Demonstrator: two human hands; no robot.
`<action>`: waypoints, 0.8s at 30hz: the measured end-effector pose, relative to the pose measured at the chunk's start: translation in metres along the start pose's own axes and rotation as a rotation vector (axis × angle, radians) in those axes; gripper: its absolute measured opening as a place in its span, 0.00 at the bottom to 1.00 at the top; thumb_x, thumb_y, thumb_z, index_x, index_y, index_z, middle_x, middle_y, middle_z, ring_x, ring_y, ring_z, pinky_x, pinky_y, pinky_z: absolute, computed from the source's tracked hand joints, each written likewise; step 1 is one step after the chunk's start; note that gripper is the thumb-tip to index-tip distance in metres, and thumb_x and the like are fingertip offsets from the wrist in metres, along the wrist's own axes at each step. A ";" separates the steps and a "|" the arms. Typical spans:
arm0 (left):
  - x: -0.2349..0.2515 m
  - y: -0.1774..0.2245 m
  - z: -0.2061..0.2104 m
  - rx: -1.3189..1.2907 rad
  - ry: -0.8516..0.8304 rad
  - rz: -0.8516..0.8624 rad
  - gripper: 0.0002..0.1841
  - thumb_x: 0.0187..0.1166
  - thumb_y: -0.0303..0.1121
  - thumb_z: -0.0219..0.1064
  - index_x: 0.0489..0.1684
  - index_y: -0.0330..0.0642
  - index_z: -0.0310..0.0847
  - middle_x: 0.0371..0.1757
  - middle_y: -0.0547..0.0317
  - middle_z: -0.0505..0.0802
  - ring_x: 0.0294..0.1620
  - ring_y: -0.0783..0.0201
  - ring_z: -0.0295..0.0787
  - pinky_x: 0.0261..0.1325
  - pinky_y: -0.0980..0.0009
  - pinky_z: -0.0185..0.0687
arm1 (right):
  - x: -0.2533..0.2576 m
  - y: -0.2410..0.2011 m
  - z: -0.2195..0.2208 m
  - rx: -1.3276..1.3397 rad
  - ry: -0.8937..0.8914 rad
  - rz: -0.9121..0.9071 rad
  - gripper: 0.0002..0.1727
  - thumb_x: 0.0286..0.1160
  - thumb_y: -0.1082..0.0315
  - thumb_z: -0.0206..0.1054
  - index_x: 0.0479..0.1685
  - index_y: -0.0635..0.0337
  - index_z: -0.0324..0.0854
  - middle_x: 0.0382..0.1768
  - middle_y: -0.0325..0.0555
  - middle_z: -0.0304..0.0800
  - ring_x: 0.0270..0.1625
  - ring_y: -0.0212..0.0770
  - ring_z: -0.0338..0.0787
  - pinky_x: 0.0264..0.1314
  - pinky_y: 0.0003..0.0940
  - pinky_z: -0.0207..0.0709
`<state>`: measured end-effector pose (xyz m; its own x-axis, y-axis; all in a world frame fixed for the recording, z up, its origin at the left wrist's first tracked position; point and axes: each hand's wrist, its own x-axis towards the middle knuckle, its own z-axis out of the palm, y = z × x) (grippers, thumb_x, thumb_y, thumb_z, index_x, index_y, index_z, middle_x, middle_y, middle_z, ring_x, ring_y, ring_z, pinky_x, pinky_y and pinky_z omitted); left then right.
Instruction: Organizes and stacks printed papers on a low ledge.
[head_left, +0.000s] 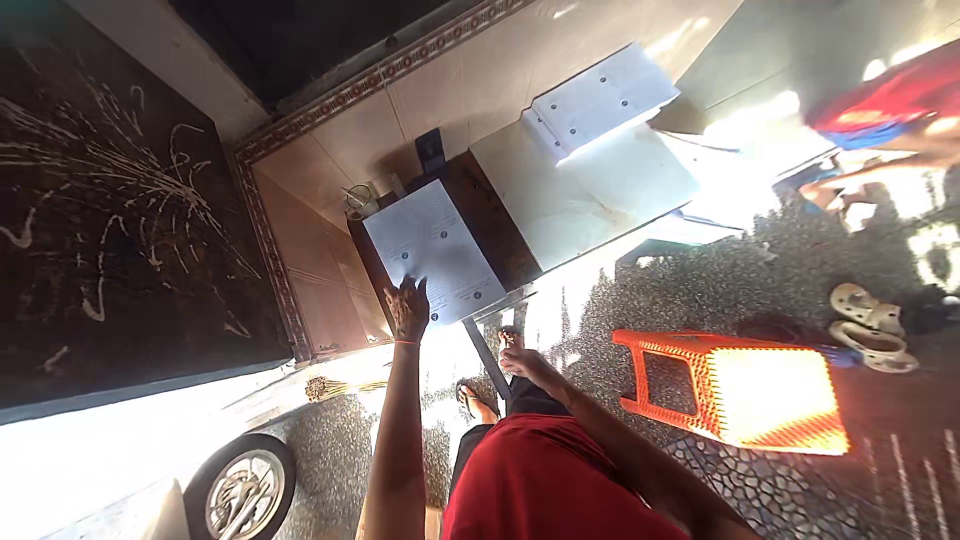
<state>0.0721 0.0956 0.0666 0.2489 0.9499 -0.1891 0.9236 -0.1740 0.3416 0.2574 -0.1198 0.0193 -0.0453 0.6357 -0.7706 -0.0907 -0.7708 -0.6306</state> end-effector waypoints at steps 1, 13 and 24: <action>0.000 0.000 -0.002 -0.001 -0.014 -0.014 0.26 0.93 0.48 0.51 0.66 0.33 0.83 0.64 0.33 0.89 0.72 0.25 0.75 0.71 0.33 0.69 | -0.002 -0.001 0.004 -0.015 -0.012 -0.011 0.24 0.94 0.62 0.52 0.76 0.73 0.73 0.71 0.68 0.82 0.71 0.53 0.85 0.76 0.43 0.74; 0.009 -0.002 -0.021 0.060 -0.243 -0.064 0.30 0.84 0.36 0.65 0.83 0.34 0.63 0.63 0.23 0.85 0.74 0.24 0.73 0.73 0.35 0.70 | -0.015 -0.002 0.031 0.049 0.058 -0.198 0.18 0.87 0.68 0.61 0.68 0.70 0.80 0.51 0.57 0.90 0.46 0.39 0.89 0.51 0.36 0.83; 0.001 0.003 -0.017 0.115 -0.206 -0.017 0.32 0.71 0.29 0.75 0.80 0.39 0.72 0.67 0.21 0.82 0.77 0.20 0.66 0.72 0.30 0.67 | -0.016 0.001 0.041 0.071 0.123 -0.218 0.11 0.83 0.76 0.60 0.53 0.74 0.84 0.34 0.50 0.91 0.32 0.35 0.90 0.44 0.32 0.86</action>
<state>0.0703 0.1001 0.0833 0.2768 0.8819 -0.3816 0.9523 -0.1986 0.2316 0.2177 -0.1293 0.0350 0.1040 0.7736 -0.6250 -0.1545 -0.6083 -0.7786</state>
